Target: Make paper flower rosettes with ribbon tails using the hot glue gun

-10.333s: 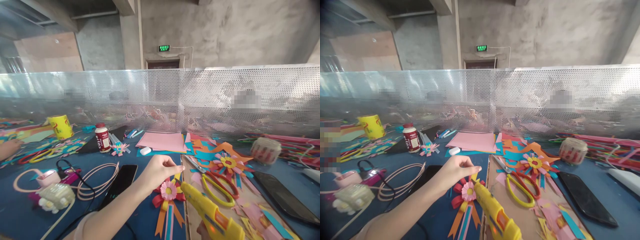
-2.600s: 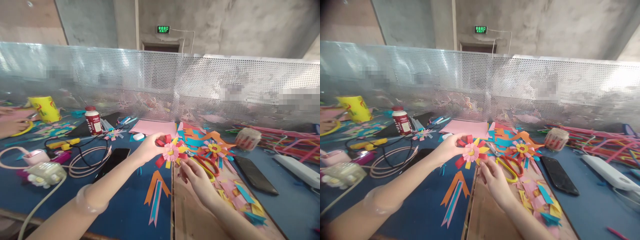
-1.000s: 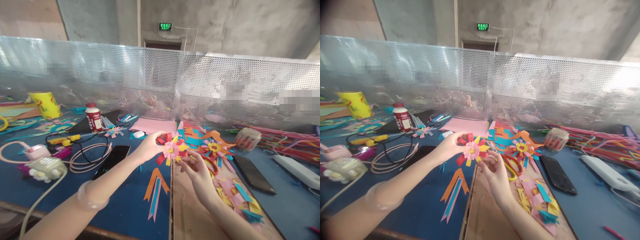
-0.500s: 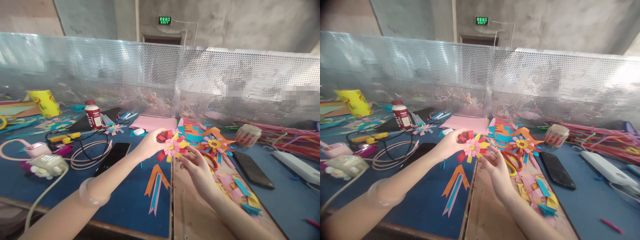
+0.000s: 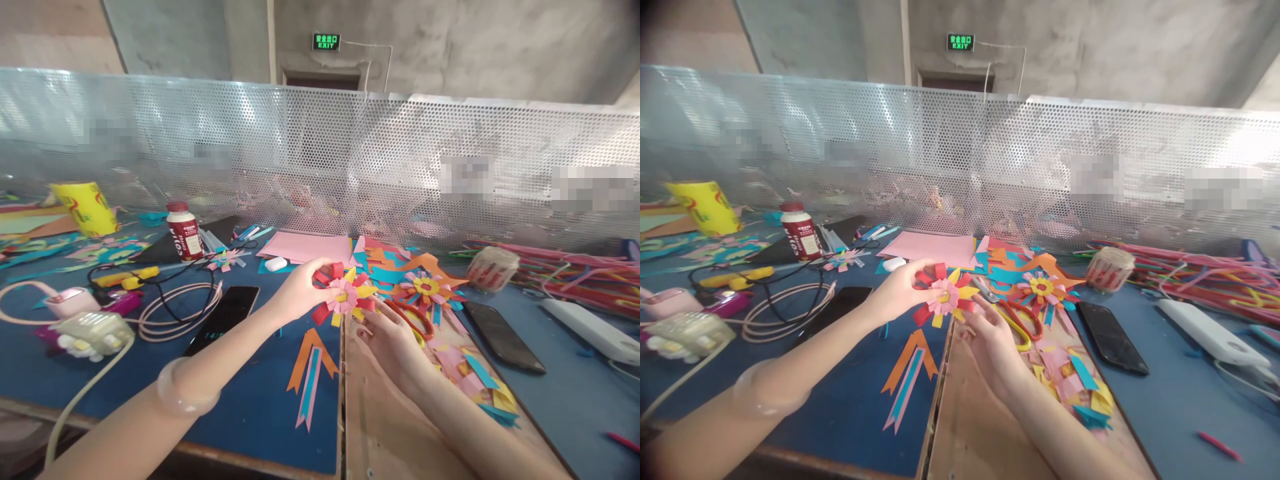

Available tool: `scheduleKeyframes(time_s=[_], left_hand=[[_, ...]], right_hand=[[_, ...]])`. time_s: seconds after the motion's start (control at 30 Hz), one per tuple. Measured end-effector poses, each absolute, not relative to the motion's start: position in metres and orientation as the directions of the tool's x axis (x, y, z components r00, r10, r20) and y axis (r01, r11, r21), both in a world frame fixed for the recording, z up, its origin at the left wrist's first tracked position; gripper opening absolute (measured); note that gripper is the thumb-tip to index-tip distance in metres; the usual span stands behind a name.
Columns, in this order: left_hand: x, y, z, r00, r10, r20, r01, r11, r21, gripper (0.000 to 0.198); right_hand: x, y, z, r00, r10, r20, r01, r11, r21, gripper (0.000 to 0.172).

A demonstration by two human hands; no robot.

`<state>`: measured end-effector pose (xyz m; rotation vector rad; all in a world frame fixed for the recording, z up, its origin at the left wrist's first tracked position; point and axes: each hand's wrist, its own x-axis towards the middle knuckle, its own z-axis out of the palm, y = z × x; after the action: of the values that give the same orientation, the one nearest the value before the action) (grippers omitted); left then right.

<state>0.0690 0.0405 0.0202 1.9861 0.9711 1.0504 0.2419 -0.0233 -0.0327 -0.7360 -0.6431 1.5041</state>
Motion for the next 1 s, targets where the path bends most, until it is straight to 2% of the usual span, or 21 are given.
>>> scheduleKeyframes(time_s=[0.27, 0.53, 0.77, 1.0], left_hand=[[0.069, 0.041, 0.019, 0.367, 0.837, 0.406, 0.296, -0.519, 0.802, 0.040], [0.072, 0.040, 0.012, 0.358, 0.832, 0.425, 0.260, -0.526, 0.810, 0.039], [0.078, 0.034, 0.011, 0.378, 0.823, 0.423, 0.258, -0.533, 0.806, 0.034], [0.083, 0.031, 0.006, 0.400, 0.824, 0.402, 0.253, -0.521, 0.815, 0.039]], right_hand=[[0.244, -0.023, -0.028, -0.082, 0.991, -0.103, -0.680, -0.131, -0.721, 0.016], [0.243, -0.020, -0.032, 0.000, 0.997, -0.081, -0.613, -0.064, -0.787, 0.027], [0.237, -0.024, -0.031, 0.044, 0.999, 0.002, -0.503, 0.024, -0.864, 0.029], [0.236, -0.024, -0.037, 0.093, 0.993, 0.075, -0.352, 0.104, -0.930, 0.029]])
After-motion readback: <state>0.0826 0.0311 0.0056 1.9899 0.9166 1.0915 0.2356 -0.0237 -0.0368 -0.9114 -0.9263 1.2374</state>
